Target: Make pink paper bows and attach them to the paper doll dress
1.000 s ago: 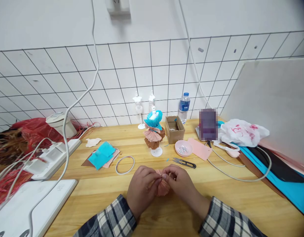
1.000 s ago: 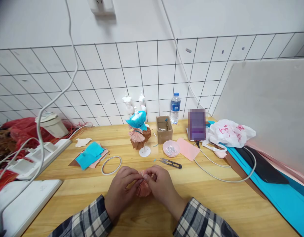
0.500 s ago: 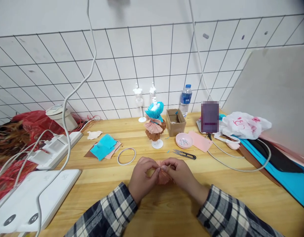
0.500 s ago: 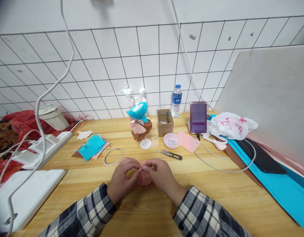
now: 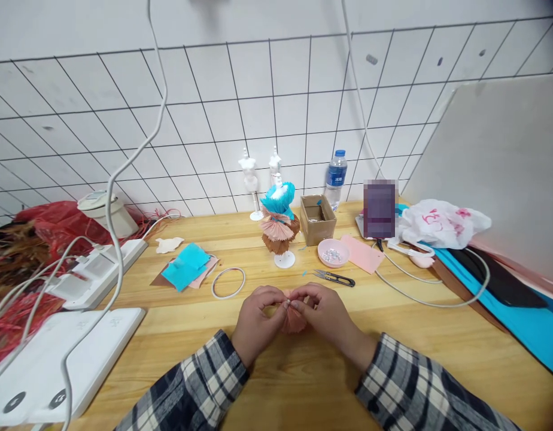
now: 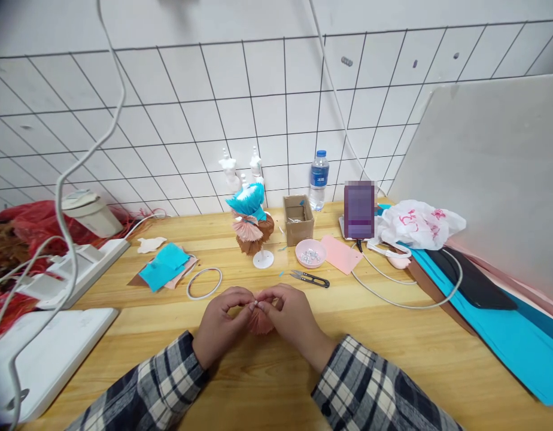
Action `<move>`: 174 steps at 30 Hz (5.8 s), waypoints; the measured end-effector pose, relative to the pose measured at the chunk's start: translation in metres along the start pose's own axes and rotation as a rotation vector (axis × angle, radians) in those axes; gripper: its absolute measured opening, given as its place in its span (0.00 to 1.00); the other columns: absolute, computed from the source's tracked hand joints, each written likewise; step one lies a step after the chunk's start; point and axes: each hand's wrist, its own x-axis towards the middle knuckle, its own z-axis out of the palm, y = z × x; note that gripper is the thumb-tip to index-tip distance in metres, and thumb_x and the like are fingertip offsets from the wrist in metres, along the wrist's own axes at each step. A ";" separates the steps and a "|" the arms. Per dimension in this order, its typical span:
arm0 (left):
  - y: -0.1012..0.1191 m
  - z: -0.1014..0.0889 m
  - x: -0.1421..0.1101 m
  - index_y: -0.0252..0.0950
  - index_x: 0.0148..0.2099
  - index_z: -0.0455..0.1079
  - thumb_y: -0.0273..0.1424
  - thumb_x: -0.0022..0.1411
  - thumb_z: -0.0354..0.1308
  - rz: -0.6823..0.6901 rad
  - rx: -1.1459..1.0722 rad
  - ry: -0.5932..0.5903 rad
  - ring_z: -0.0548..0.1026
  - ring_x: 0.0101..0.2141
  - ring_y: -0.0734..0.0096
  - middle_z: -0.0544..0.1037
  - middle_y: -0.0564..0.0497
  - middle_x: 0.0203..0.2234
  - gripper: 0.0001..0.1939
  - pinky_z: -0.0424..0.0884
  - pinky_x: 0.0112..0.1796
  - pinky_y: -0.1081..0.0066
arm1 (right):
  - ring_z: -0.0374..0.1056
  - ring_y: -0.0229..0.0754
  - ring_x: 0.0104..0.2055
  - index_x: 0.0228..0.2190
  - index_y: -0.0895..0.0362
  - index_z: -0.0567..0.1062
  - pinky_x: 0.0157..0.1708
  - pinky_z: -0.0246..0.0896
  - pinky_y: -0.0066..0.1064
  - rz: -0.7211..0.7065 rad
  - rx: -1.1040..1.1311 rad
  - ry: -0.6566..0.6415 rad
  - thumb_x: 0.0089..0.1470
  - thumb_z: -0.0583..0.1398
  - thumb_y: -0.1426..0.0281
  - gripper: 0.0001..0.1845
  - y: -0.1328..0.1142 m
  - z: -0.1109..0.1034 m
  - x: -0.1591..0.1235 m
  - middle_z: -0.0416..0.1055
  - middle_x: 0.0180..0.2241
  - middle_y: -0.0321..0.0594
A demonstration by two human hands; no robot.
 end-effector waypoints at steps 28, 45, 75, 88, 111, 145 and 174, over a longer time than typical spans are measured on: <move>0.008 0.002 0.000 0.36 0.25 0.72 0.24 0.52 0.57 -0.038 0.049 -0.004 0.72 0.26 0.72 0.75 0.51 0.22 0.06 0.68 0.29 0.72 | 0.63 0.36 0.24 0.26 0.57 0.79 0.25 0.58 0.27 0.006 -0.065 0.025 0.48 0.62 0.70 0.05 -0.007 -0.001 -0.002 0.74 0.25 0.37; 0.003 -0.003 0.000 0.35 0.30 0.75 0.32 0.60 0.56 -0.093 -0.088 -0.023 0.74 0.30 0.69 0.78 0.48 0.27 0.09 0.71 0.34 0.70 | 0.72 0.41 0.29 0.33 0.58 0.81 0.29 0.66 0.30 0.149 0.338 -0.113 0.47 0.64 0.59 0.17 0.000 -0.004 0.003 0.79 0.28 0.41; -0.002 0.001 -0.002 0.36 0.32 0.77 0.34 0.61 0.57 -0.093 -0.088 -0.088 0.75 0.32 0.67 0.78 0.48 0.28 0.10 0.70 0.36 0.69 | 0.66 0.37 0.24 0.29 0.56 0.80 0.25 0.60 0.28 -0.005 -0.083 0.034 0.48 0.62 0.68 0.07 -0.005 -0.004 -0.002 0.76 0.25 0.38; -0.001 0.000 0.000 0.35 0.31 0.77 0.34 0.59 0.59 -0.140 -0.166 -0.041 0.75 0.31 0.68 0.78 0.47 0.28 0.10 0.70 0.35 0.69 | 0.67 0.38 0.25 0.31 0.59 0.80 0.26 0.62 0.29 0.157 0.262 0.000 0.48 0.63 0.62 0.13 -0.002 0.003 -0.003 0.77 0.27 0.41; -0.005 -0.002 -0.001 0.34 0.29 0.76 0.34 0.56 0.60 -0.207 -0.265 -0.050 0.75 0.30 0.67 0.78 0.47 0.26 0.09 0.70 0.34 0.69 | 0.68 0.37 0.27 0.31 0.56 0.81 0.27 0.61 0.27 -0.121 -0.016 0.029 0.51 0.62 0.69 0.07 -0.008 0.001 -0.008 0.77 0.28 0.40; 0.006 0.002 0.001 0.36 0.27 0.76 0.28 0.55 0.58 -0.159 -0.063 -0.042 0.76 0.28 0.69 0.80 0.48 0.25 0.07 0.72 0.33 0.71 | 0.66 0.36 0.24 0.29 0.57 0.79 0.25 0.60 0.26 0.049 0.046 -0.006 0.50 0.61 0.67 0.08 -0.002 -0.001 -0.002 0.76 0.26 0.38; 0.001 0.000 -0.001 0.35 0.29 0.76 0.35 0.57 0.60 -0.235 -0.244 -0.038 0.76 0.30 0.68 0.80 0.48 0.26 0.09 0.72 0.34 0.71 | 0.72 0.41 0.29 0.32 0.58 0.81 0.27 0.67 0.29 0.167 0.293 -0.041 0.48 0.63 0.62 0.13 -0.001 0.001 -0.001 0.79 0.30 0.42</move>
